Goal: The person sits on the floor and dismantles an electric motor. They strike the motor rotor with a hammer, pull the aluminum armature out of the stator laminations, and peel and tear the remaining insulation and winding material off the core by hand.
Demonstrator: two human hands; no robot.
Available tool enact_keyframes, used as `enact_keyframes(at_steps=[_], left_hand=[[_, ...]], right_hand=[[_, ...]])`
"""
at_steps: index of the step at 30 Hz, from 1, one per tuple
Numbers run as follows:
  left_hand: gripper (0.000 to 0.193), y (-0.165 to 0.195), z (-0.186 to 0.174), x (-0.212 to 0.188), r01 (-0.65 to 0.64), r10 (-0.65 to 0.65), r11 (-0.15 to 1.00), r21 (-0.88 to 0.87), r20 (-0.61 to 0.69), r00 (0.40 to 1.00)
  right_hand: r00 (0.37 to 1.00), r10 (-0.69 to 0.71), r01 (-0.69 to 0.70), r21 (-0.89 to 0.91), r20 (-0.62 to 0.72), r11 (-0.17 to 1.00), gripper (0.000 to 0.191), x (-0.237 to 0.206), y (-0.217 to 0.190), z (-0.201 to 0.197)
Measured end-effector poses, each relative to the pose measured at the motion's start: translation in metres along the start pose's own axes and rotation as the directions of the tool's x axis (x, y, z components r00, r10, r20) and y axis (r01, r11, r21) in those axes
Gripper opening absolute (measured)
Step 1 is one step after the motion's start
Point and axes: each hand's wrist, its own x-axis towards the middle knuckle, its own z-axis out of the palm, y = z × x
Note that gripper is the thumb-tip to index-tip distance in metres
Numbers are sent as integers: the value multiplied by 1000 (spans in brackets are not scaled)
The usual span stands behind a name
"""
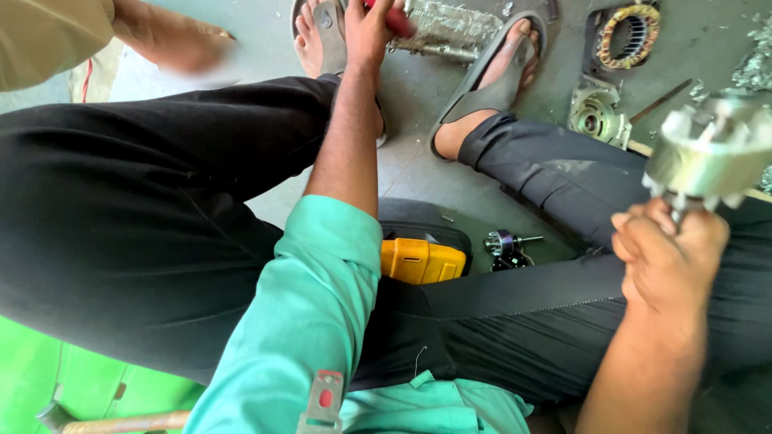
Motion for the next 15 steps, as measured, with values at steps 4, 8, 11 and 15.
enact_keyframes(at_steps=[4, 8, 11, 15], left_hand=[[39, 0, 4, -6, 210, -209, 976, -51, 18, 978], [39, 2, 8, -11, -159, 220, 819, 552, -45, 974], [39, 2, 15, -14, -378, 383, 592, 712, 164, 909], [44, 0, 13, -18, -112, -105, 554, 825, 203, 973]], right_hand=[[999, 18, -22, 128, 28, 991, 33, 0, 1, 1], [1000, -12, 12, 105, 6, 994, 33, -15, -13, 10], [1000, 7, -3, 134, -25, 991, 30, -33, -26, 13], [993, -14, -28, 336, 121, 942, 33, -59, -24, 8]])
